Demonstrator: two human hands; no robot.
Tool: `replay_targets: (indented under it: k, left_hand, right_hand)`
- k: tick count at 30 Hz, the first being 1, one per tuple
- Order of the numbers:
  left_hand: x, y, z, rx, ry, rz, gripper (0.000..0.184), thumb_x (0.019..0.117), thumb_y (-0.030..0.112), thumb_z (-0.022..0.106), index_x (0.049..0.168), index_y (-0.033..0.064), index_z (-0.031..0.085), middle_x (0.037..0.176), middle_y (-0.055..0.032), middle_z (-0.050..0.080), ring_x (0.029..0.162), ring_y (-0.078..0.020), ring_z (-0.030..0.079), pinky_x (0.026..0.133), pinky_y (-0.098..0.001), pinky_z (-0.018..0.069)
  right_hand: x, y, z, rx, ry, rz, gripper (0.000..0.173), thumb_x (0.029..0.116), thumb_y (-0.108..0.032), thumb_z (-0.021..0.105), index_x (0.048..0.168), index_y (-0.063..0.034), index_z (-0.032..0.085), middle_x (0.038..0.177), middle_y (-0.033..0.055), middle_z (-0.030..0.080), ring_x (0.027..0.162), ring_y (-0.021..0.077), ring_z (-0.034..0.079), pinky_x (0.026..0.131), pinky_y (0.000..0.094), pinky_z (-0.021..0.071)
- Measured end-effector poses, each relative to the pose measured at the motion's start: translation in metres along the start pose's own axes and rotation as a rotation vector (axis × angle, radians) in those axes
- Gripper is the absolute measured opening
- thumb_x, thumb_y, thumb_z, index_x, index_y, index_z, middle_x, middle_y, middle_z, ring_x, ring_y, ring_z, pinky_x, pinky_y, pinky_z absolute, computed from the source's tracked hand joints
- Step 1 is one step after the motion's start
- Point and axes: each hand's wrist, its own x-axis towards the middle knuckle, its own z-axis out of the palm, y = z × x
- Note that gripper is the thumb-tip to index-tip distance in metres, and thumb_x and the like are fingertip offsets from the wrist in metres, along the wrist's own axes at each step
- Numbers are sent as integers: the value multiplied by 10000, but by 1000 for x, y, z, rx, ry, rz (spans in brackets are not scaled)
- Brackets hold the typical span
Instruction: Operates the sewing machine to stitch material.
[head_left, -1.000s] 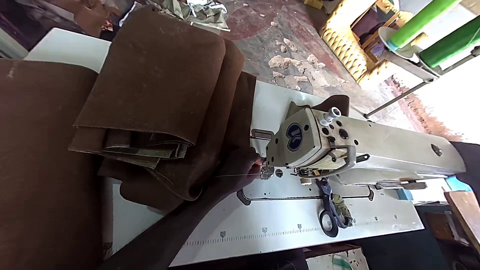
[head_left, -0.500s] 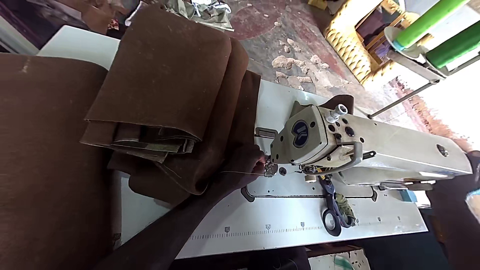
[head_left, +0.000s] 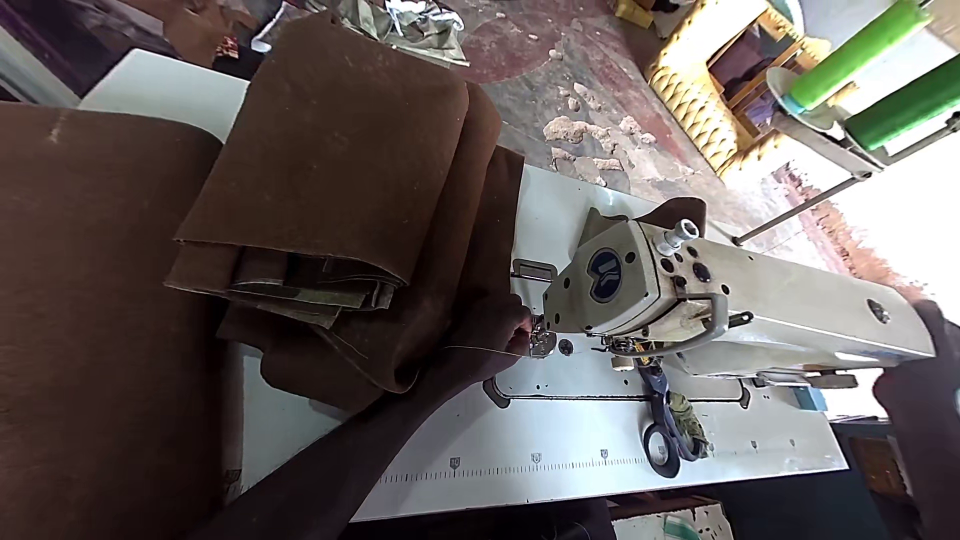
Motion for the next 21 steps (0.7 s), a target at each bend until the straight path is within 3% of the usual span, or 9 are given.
replay_targets:
  k: [2, 5, 6, 9, 11, 13, 15, 19, 21]
  left_hand:
    - [-1, 0, 0, -4, -2, 6, 92, 934, 173, 662, 886, 128, 727, 883, 0, 628, 856, -131, 605, 781, -318, 500]
    - [-1, 1, 2, -10, 46, 45, 75, 888, 143, 663, 869, 118, 731, 844, 0, 625, 809, -119, 600, 737, -288, 497]
    - [0, 1, 1, -10, 49, 46, 71, 887, 140, 667, 870, 118, 732, 838, 3, 621, 805, -115, 596, 732, -281, 492]
    - [-2, 0, 1, -26, 49, 34, 72, 895, 135, 672, 873, 110, 736, 845, -2, 625, 802, -116, 602, 737, -286, 503]
    - [-2, 1, 2, -44, 50, 36, 79, 897, 131, 667, 866, 100, 732, 844, -9, 626, 792, -119, 601, 727, -288, 503]
    - [-1, 2, 2, -51, 38, 25, 80, 905, 139, 668, 864, 109, 730, 852, -3, 625, 799, -115, 596, 735, -290, 498]
    - [-1, 1, 1, -51, 18, 0, 82, 923, 156, 669, 872, 125, 724, 866, 9, 622, 814, -104, 596, 754, -288, 502]
    - [-2, -1, 4, -64, 14, 4, 64, 891, 129, 680, 851, 100, 720, 835, -8, 614, 793, -120, 608, 738, -302, 526]
    - [-1, -1, 3, -52, 14, 19, 74, 899, 144, 675, 858, 111, 727, 856, 1, 629, 809, -109, 612, 745, -290, 520]
  right_hand:
    - [-16, -1, 7, 95, 114, 33, 441, 1056, -471, 476, 1214, -94, 642, 1126, 3, 700, 1038, 126, 672, 919, 409, 563]
    - [-42, -67, 23, -20, 174, 209, 371, 1057, -281, 426, 1249, 2, 571, 1167, 77, 614, 1057, 116, 612, 951, 369, 510]
    - [-34, -70, 17, -74, 102, 208, 391, 1052, -272, 448, 1267, 38, 552, 1174, 119, 588, 1040, 134, 575, 931, 381, 489]
    - [3, -57, -3, -369, -199, 182, 431, 1039, -378, 492, 1303, -44, 553, 1167, 93, 601, 1024, 134, 588, 876, 403, 516]
    - [3, -67, -2, -489, -310, 80, 308, 1034, -133, 555, 1253, 81, 589, 1200, 263, 619, 1101, 312, 611, 938, 555, 485]
    - [-5, -51, -2, -326, -210, 54, 350, 1032, -297, 551, 1263, -41, 612, 1190, 84, 631, 1078, 137, 598, 961, 404, 504]
    - [-12, -12, 5, 11, 33, 10, 389, 1023, -471, 557, 1171, -128, 664, 1099, -22, 694, 1024, 100, 664, 922, 381, 560]
    - [-45, -27, 22, 83, 288, 230, 496, 1097, -444, 335, 1344, -82, 568, 1184, 75, 664, 1019, 183, 664, 889, 441, 559]
    - [-38, -40, 10, -2, 175, 195, 474, 1101, -365, 301, 1375, -18, 475, 1212, 133, 586, 1062, 197, 617, 918, 447, 525]
